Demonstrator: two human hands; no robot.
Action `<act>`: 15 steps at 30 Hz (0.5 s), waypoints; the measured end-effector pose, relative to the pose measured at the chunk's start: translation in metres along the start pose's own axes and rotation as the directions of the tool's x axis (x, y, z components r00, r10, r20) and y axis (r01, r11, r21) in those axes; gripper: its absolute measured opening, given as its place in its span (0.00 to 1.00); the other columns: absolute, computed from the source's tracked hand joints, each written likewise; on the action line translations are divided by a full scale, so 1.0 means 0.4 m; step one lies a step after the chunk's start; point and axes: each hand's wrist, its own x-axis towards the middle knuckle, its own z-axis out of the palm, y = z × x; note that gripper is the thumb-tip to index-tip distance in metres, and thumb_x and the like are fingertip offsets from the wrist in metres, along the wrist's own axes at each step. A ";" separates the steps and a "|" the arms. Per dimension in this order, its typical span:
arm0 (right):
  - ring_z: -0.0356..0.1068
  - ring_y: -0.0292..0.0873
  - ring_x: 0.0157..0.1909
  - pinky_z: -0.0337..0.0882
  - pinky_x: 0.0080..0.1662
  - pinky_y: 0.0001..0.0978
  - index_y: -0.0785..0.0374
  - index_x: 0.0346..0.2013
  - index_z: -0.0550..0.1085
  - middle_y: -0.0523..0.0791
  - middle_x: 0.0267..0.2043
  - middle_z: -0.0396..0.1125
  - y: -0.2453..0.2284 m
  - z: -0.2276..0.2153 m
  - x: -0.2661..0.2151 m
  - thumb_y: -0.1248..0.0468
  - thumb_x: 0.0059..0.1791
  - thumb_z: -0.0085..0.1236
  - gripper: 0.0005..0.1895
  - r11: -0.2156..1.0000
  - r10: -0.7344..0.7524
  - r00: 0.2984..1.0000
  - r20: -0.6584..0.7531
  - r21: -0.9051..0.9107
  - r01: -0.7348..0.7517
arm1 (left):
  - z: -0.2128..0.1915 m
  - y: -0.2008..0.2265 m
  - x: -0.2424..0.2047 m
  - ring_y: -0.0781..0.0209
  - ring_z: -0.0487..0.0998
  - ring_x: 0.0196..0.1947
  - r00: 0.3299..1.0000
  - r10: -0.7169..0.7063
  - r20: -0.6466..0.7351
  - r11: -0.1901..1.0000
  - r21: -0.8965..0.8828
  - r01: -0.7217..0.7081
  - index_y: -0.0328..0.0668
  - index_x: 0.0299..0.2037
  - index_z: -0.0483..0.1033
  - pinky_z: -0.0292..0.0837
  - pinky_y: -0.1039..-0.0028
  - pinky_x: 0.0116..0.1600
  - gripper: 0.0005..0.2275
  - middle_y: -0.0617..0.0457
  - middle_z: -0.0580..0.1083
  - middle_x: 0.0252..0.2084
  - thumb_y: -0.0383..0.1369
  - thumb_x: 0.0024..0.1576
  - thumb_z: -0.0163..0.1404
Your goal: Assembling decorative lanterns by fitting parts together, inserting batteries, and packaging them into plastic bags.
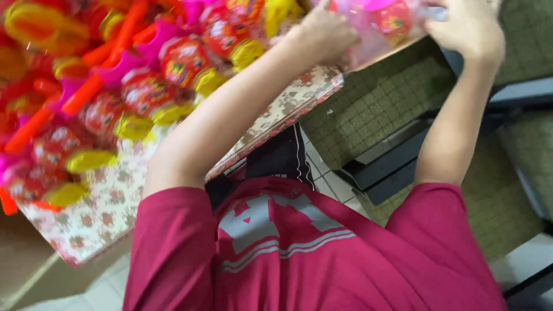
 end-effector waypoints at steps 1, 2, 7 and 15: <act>0.63 0.70 0.59 0.53 0.52 0.65 0.55 0.61 0.80 0.57 0.63 0.71 0.002 -0.022 -0.015 0.59 0.54 0.46 0.23 1.000 -0.025 1.000 -0.001 -0.011 0.025 | 0.031 0.008 -0.011 0.56 0.81 0.41 1.000 -0.024 -0.012 1.000 -0.006 0.024 0.56 0.63 0.73 0.62 0.43 0.63 0.22 0.57 0.80 0.40 0.57 0.68 0.42; 0.68 0.67 0.50 0.60 0.46 0.60 0.59 0.55 0.82 0.56 0.53 0.74 0.000 -0.039 -0.021 0.57 0.59 0.54 0.15 0.994 -0.037 0.993 -0.111 -0.109 0.025 | 0.064 0.012 -0.028 0.53 0.81 0.45 0.959 0.028 -0.282 0.997 0.083 -0.005 0.57 0.57 0.77 0.62 0.47 0.60 0.27 0.56 0.81 0.42 0.65 0.61 0.46; 0.74 0.67 0.55 0.56 0.60 0.55 0.74 0.65 0.81 0.62 0.58 0.77 -0.270 -0.183 -0.059 0.72 0.65 0.65 0.14 0.966 -0.259 0.844 -0.469 -0.146 0.215 | -0.046 0.073 -0.384 0.44 0.74 0.51 0.823 0.023 -0.568 0.993 -0.086 -0.087 0.44 0.58 0.75 0.71 0.56 0.51 0.28 0.47 0.79 0.46 0.59 0.61 0.54; 0.77 0.56 0.56 0.74 0.57 0.45 0.78 0.54 0.80 0.60 0.53 0.76 -0.823 -0.273 -0.040 0.72 0.60 0.59 0.11 0.720 -0.540 0.756 -0.369 0.263 0.642 | -0.109 0.073 -0.947 0.30 0.78 0.35 0.779 -0.619 -0.094 0.725 -0.451 0.521 0.45 0.74 0.56 0.71 0.44 0.29 0.33 0.39 0.77 0.44 0.54 0.64 0.46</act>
